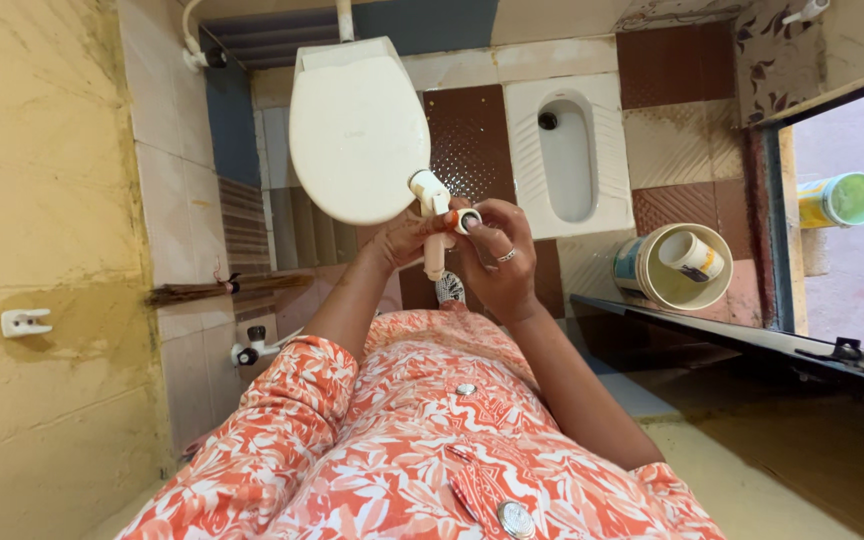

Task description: The person assembles a handheld bidet sprayer by connecting a hose to a wall valve, attaching a nozzle, and securing the handle. They test the water flow, rinse a small cup, and reassemble the components.

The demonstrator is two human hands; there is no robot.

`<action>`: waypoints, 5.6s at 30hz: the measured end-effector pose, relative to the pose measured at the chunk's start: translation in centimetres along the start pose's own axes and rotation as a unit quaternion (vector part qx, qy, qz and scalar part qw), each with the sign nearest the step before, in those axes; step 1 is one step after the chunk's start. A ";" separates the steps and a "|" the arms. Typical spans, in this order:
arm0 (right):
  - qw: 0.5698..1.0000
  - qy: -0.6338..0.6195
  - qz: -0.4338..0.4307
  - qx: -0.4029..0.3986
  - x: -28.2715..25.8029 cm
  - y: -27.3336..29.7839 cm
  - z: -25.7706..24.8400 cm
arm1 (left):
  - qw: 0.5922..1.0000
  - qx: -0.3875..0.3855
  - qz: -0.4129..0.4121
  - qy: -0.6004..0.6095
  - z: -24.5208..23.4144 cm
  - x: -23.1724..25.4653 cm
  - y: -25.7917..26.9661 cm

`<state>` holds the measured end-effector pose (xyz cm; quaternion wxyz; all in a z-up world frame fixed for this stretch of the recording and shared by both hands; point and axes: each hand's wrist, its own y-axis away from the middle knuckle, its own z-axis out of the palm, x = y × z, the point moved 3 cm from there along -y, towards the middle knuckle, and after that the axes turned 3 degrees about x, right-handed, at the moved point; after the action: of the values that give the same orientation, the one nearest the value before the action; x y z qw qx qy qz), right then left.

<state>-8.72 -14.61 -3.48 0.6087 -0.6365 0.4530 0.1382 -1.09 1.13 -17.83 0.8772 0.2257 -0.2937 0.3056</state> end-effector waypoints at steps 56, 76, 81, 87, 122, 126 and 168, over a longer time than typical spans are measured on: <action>0.695 -0.161 0.599 0.364 26.3 17.4 -10.0 | 0.923 0.250 -0.180 -0.231 0.7 -5.1 -10.1; 0.541 0.631 0.459 -0.313 52.9 41.0 -29.9 | 0.951 0.129 -0.278 0.050 -11.4 -26.7 -25.9; 0.476 0.733 0.219 -0.434 57.1 44.2 -33.4 | 0.924 0.191 -0.297 0.144 -16.1 -33.3 -25.3; 0.724 0.537 0.315 -0.297 59.3 46.7 -34.2 | 0.880 0.239 -0.354 0.207 -20.2 -36.0 -23.0; 0.802 0.560 0.207 -0.026 30.8 11.9 -3.7 | 0.936 0.144 -0.286 0.149 -15.8 -25.7 -19.4; 0.786 0.577 0.205 -0.086 25.9 10.7 -6.4 | 0.920 0.201 -0.279 0.187 -15.5 -22.8 -17.9; 0.741 0.353 0.373 -0.432 10.6 15.2 -2.4 | 0.911 0.106 -0.348 0.195 -13.0 -22.1 -12.6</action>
<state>-15.10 -18.77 -20.51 -0.0350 -0.6146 0.7287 0.2999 -1.91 -9.32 -44.45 0.9388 0.3408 0.0140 0.0484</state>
